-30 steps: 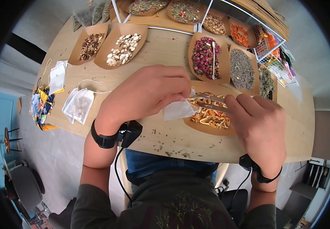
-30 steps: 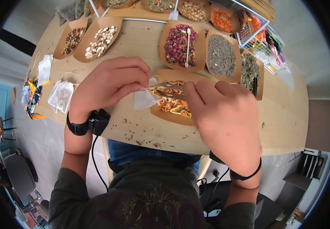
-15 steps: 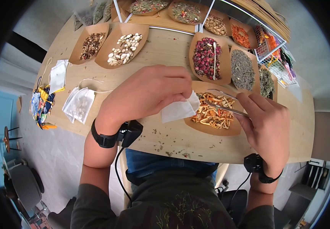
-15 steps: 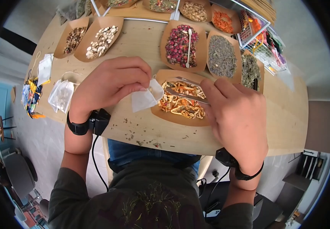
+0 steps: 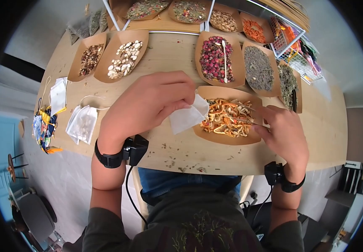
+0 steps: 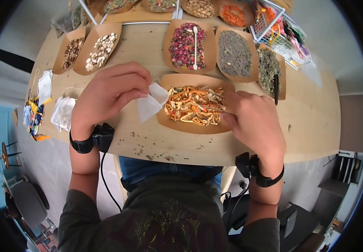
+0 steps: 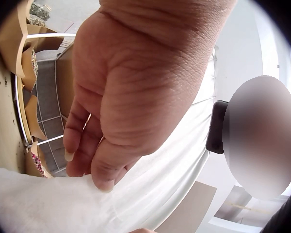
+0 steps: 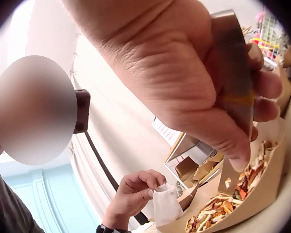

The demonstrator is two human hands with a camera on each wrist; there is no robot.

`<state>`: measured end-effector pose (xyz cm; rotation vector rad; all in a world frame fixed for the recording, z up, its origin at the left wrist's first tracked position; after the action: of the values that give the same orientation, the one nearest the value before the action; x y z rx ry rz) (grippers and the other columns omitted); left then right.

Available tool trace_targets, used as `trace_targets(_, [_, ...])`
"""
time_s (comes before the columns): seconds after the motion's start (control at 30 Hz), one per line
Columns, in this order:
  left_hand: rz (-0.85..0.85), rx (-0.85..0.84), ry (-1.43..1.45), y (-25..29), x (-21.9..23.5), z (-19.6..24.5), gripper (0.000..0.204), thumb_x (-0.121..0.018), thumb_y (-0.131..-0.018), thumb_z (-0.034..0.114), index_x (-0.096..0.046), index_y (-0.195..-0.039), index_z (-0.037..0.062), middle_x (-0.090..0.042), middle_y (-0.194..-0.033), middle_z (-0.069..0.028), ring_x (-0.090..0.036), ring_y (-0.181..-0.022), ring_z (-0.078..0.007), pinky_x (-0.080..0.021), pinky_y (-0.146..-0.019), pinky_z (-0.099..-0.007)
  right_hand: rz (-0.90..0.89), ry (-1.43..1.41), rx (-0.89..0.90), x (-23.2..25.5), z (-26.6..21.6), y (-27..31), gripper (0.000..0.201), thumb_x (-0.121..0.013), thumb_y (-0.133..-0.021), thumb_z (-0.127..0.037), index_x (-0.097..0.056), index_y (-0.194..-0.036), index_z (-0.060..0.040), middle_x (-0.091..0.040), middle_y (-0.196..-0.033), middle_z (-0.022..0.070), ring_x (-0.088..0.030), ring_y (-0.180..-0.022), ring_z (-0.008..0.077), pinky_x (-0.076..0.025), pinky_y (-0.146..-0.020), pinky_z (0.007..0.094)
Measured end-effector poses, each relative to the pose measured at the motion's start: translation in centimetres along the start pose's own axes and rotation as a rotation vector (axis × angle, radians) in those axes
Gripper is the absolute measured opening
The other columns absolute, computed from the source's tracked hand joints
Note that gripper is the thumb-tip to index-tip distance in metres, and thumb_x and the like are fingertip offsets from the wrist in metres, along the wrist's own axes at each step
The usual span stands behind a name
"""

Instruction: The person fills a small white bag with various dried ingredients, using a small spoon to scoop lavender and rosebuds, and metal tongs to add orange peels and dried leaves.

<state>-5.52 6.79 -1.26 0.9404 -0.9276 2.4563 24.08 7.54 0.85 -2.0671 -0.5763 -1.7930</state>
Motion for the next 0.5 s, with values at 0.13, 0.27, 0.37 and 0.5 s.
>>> trace_targets(0.13, [-0.005,0.000,-0.004,-0.1,0.0,0.1,0.011,-0.080,-0.092,0.001,-0.071,-0.098,0.0008,-0.072,-0.106,-0.0096,-0.072,-0.092,-0.0307,-0.057,-0.078,-0.0393,-0.052,-0.002,0.027,-0.6,0.2,0.3,0.023,-0.085,-0.085,-0.019,-0.068,-0.091,-0.0047,-0.073,-0.088,0.0147,-0.072,-0.087,0.0411,-0.054,-0.075,0.0527])
trace_targets(0.27, [-0.014,0.003,-0.004,-0.1,-0.1,0.2,0.011,-0.080,-0.092,0.000,-0.071,-0.098,0.0008,-0.072,-0.106,-0.0094,-0.072,-0.092,-0.0298,-0.058,-0.079,-0.0390,-0.045,-0.051,-0.025,0.0,0.4,0.8,0.022,-0.086,-0.085,-0.019,-0.075,-0.099,-0.0065,-0.074,-0.089,0.0147,-0.073,-0.087,0.0403,-0.054,-0.075,0.0516])
trace_targets(0.37, [-0.010,0.004,0.005,-0.1,0.0,0.1,0.011,-0.080,-0.091,0.000,-0.072,-0.098,0.0008,-0.072,-0.106,-0.0095,-0.072,-0.093,-0.0298,-0.058,-0.080,-0.0390,-0.010,-0.064,-0.056,0.2,0.8,1.7,0.027,-0.085,-0.086,-0.019,-0.079,-0.109,-0.0070,-0.076,-0.090,0.0143,-0.073,-0.087,0.0402,-0.055,-0.075,0.0511])
trace_targets(0.5, [-0.021,-0.001,-0.011,-0.1,-0.1,0.1,0.011,-0.080,-0.091,-0.001,-0.072,-0.098,0.0007,-0.072,-0.107,-0.0097,-0.072,-0.094,-0.0301,-0.057,-0.080,-0.0392,-0.032,-0.051,-0.072,0.4,0.8,2.4,0.032,-0.086,-0.086,-0.019,-0.080,-0.115,-0.0064,-0.076,-0.091,0.0141,-0.073,-0.088,0.0403,-0.055,-0.076,0.0510])
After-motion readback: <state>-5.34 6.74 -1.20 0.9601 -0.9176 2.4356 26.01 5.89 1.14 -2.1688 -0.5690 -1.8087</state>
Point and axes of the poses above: each hand's wrist, its own y-axis away from the middle knuckle, its own x-axis out of the back of the hand, z = x × y, the point moved 4 cm from there along -y, towards the middle knuckle
